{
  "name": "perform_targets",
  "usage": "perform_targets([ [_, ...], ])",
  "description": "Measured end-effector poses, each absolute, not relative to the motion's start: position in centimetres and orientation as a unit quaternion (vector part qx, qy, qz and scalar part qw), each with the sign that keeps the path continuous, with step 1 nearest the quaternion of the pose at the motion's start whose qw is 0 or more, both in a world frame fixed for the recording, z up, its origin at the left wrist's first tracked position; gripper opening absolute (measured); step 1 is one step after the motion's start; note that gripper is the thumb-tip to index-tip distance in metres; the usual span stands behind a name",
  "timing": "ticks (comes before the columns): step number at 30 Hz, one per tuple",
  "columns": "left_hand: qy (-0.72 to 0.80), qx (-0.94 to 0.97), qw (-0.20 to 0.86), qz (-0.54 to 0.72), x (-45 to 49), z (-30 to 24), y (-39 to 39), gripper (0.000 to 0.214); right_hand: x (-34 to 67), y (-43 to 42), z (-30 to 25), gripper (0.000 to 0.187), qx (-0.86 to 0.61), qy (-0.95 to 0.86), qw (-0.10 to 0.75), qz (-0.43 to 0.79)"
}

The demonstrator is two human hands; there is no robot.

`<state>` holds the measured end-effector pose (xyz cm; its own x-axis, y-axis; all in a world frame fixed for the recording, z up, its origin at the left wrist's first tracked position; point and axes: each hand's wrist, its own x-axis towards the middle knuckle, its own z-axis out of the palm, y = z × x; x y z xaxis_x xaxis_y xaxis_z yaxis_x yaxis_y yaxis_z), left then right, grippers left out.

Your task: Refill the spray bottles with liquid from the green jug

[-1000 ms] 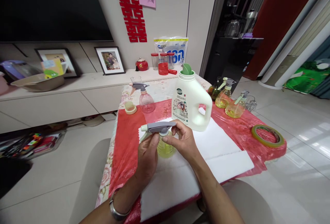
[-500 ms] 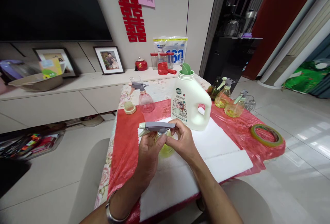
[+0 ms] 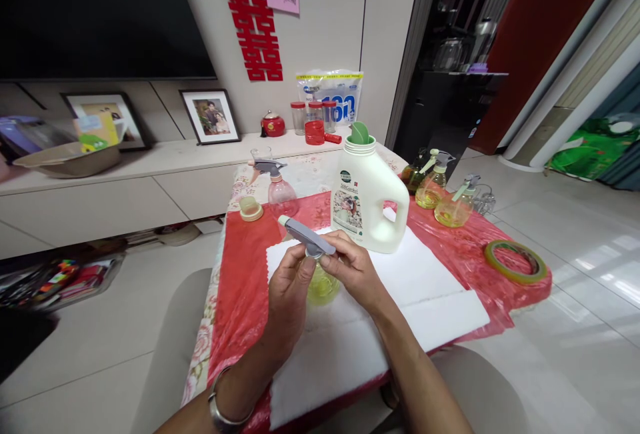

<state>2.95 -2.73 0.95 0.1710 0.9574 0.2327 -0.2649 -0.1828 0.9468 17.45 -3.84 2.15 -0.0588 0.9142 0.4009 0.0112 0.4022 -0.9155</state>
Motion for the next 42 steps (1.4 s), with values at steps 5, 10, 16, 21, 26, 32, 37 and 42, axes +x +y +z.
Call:
perform_targets([
  [5,0.33,0.547,0.53,0.557,2.9,1.4,-2.7,0.028,16.9,-3.8,2.2,0.029,-0.396,-0.587,0.591,0.386],
  [10,0.32,0.514,0.54,0.585,3.0,1.4,-3.0,0.026,16.3,-3.7,2.1,0.033,-0.41,-0.555,0.618,0.378],
  [16,0.286,0.503,0.569,0.585,2.8,1.3,-2.9,0.025,15.8,-3.6,1.9,0.031,-0.411,-0.538,0.633,0.374],
  [21,0.298,0.504,0.568,0.578,3.1,2.5,-3.1,0.032,15.8,-3.5,1.7,0.034,-0.41,-0.534,0.635,0.379],
  [26,0.313,0.504,0.551,0.587,3.2,2.4,-2.7,0.03,16.1,-3.6,1.9,0.035,-0.401,-0.543,0.62,0.399],
  [32,0.333,0.52,0.554,0.558,2.9,1.7,-2.3,0.032,17.1,-3.7,1.4,0.032,-0.387,-0.552,0.598,0.433],
  [37,0.348,0.553,0.53,0.541,2.6,2.0,-2.6,0.032,17.5,-3.3,0.4,0.031,-0.378,-0.546,0.599,0.448],
  [42,0.345,0.582,0.502,0.539,2.5,1.9,-2.8,0.032,17.4,-3.1,0.3,0.029,-0.385,-0.549,0.604,0.431],
])
